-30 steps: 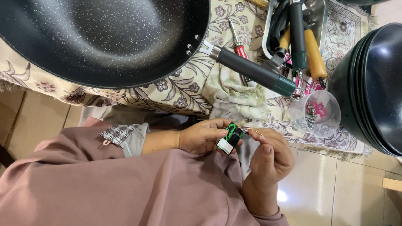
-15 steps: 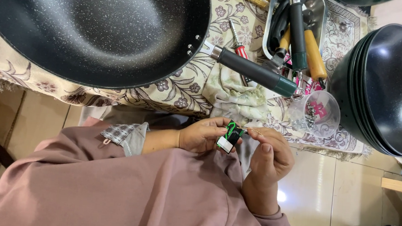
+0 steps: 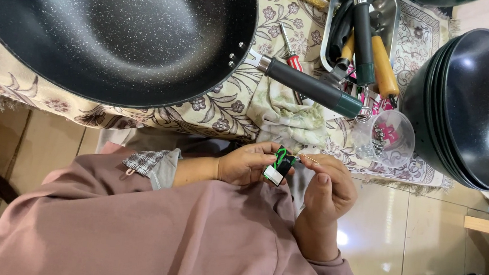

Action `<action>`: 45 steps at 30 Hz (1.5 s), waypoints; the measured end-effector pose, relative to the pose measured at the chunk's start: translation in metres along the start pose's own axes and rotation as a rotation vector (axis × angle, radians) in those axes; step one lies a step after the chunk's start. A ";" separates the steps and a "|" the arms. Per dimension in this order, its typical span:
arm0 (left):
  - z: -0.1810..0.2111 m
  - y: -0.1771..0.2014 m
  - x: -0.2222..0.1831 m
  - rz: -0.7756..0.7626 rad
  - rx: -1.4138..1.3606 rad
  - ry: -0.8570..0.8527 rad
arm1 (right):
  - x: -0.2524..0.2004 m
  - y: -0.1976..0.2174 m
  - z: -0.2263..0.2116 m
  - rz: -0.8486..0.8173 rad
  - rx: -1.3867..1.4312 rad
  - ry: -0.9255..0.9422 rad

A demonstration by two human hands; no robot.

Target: Assembling a handle onto a frying pan using a screwdriver and small hardware components

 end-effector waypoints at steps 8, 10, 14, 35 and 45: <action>0.000 0.000 -0.001 -0.006 0.004 0.000 | -0.003 0.004 0.007 -0.015 -0.085 0.000; 0.000 0.002 0.000 -0.017 -0.005 -0.008 | -0.003 0.004 0.007 -0.019 -0.086 -0.003; -0.001 0.002 0.001 -0.013 0.000 -0.023 | -0.001 -0.001 0.001 -0.016 -0.129 -0.074; -0.013 0.014 0.010 0.177 0.167 -0.159 | -0.009 0.030 0.052 -0.197 -0.477 0.017; -0.020 0.026 0.006 0.205 0.296 -0.148 | -0.001 0.025 0.045 -0.279 -0.488 -0.036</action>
Point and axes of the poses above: each hand's wrist, its own x-axis towards the middle knuckle, its own y-axis out of the back of the hand, z = x × y, the point moved 5 cm from there along x, towards the middle knuckle, and after that the axes turned 6 degrees about -z, right-handed, at the moved point
